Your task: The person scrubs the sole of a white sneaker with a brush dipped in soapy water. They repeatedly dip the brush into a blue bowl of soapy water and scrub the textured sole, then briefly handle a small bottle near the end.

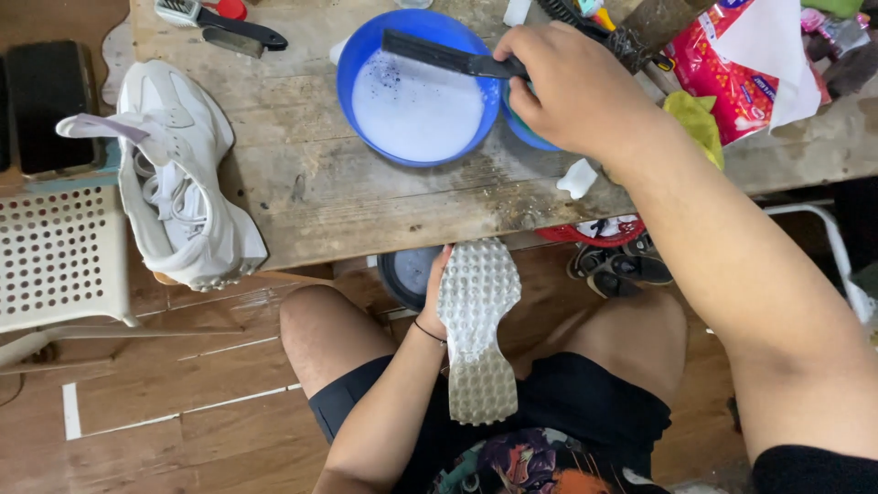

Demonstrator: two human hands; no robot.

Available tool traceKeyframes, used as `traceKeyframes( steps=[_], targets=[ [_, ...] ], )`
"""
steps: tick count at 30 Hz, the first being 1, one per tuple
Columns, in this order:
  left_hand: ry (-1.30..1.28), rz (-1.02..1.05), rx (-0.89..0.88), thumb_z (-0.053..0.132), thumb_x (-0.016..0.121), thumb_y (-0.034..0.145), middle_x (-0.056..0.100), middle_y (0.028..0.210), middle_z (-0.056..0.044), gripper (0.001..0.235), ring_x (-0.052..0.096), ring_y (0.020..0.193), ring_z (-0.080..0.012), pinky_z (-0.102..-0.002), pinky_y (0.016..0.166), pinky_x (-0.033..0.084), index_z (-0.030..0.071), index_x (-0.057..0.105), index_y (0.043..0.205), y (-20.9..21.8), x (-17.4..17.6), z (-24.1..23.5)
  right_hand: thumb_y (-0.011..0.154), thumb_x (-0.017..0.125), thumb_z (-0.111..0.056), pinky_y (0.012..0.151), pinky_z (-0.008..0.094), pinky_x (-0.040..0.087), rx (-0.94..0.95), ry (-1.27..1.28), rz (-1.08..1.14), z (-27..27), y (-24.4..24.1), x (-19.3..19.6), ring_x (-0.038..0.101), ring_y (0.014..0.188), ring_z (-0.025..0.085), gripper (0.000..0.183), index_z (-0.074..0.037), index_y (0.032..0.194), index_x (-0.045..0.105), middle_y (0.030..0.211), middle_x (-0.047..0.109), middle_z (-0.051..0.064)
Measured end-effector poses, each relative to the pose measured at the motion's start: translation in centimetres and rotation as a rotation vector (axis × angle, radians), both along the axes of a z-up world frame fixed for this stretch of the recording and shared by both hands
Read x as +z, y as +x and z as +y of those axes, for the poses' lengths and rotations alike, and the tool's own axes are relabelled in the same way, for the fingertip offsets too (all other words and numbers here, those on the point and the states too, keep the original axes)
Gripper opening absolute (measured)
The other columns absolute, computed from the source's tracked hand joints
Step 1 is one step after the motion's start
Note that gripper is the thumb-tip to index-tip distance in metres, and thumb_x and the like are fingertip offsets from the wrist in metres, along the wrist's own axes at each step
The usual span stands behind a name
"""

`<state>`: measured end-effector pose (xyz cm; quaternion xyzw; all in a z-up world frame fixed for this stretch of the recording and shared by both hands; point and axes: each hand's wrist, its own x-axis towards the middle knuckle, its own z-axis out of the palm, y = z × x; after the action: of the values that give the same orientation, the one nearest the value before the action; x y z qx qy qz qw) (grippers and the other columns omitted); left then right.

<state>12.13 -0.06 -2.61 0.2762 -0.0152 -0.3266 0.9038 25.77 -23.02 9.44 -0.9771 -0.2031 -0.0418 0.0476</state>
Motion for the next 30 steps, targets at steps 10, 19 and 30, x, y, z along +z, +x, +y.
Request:
traceKeyframes(
  steps=[10,19,30],
  targets=[
    [-0.019,0.071,0.002,0.079,0.069,0.106,0.079,0.128,-0.034,0.09,0.081,0.107,-0.044,-0.054,0.095,0.068,-0.006,0.074,0.136,-0.2,0.0,-0.1,0.113,0.086,-0.013,0.096,0.049,0.059,0.147,0.023,-0.073,-1.2,3.7,-3.6,0.066,0.121,0.034,0.024,0.001,0.132,0.092,0.131,0.057,0.012],
    [-0.033,0.118,0.006,0.079,0.069,0.106,0.079,0.127,-0.034,0.09,0.081,0.105,-0.0446,-0.054,0.093,0.069,-0.006,0.075,0.135,-1.1,0.1,0.4,0.119,0.091,-0.004,0.094,0.05,0.055,0.23,0.066,-0.313,-1.4,2.4,-2.9,0.063,0.114,0.033,0.016,0.003,0.133,0.094,0.121,0.067,0.014],
    [-0.019,0.166,-0.058,0.079,0.069,0.106,0.08,0.125,-0.035,0.089,0.081,0.103,-0.0453,-0.054,0.091,0.069,-0.005,0.076,0.133,-1.6,0.1,0.5,0.121,0.091,0.005,0.096,0.053,0.054,0.1,0.195,-0.403,-3.0,-4.3,-2.7,0.062,0.112,0.036,0.017,0.009,0.136,0.085,0.128,0.057,0.018]
  ],
)
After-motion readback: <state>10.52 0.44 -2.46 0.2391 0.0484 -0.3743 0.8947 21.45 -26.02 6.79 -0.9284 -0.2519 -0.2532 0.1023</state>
